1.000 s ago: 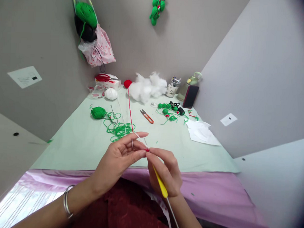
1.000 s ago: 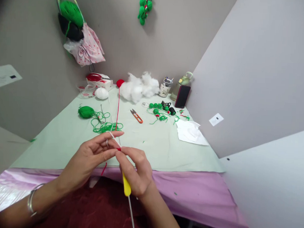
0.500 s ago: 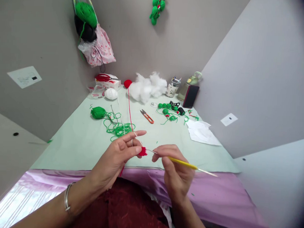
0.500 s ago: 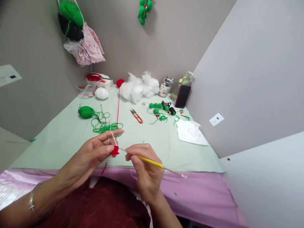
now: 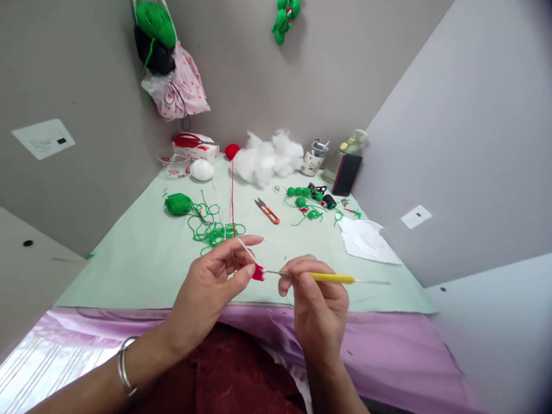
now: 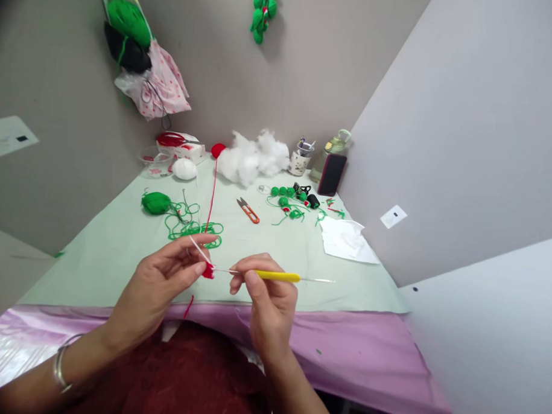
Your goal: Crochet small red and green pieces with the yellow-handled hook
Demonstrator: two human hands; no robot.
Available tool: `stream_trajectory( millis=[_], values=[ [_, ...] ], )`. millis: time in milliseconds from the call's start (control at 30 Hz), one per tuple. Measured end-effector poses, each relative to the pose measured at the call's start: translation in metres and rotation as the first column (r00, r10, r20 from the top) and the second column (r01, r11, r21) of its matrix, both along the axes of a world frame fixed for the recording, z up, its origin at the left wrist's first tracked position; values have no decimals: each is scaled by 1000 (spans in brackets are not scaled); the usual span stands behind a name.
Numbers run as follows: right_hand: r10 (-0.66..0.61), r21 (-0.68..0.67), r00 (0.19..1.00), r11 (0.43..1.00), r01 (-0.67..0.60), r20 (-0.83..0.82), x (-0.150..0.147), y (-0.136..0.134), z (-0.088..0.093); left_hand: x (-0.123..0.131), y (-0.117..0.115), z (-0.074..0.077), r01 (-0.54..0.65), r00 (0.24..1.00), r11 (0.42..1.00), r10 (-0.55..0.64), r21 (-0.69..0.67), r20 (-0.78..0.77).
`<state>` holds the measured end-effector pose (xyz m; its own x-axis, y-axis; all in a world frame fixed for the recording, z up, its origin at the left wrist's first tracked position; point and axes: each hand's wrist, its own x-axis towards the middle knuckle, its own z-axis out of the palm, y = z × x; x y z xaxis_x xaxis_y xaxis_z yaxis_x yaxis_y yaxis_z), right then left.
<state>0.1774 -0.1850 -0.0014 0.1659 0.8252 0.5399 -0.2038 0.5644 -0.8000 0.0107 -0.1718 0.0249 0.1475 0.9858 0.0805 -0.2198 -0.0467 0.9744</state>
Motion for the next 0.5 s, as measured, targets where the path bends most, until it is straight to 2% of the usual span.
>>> stream_trajectory(
  millis=[67,300,367,433,467,500],
  values=[
    [7,-2,1000,1000,-7,5,-2,2,0,1,-1,1,13,1000,1000,-13,4,2],
    [-119,97,962,990,98,246,-9,0,-1,5,-4,-2,92,991,994,-85,-59,106],
    [-228,204,896,966,159,382,-9,-3,-6,6,-3,-5,113,980,989,-94,-99,174],
    [-388,380,782,901,210,488,-9,-3,-12,7,-1,-8,143,964,974,-96,-175,250],
    [-443,448,745,868,216,499,-9,-3,-14,7,1,-8,178,951,958,-109,-224,290],
    [-456,470,747,855,218,484,-8,-2,-16,6,2,-9,219,936,937,-124,-272,328]
  ],
)
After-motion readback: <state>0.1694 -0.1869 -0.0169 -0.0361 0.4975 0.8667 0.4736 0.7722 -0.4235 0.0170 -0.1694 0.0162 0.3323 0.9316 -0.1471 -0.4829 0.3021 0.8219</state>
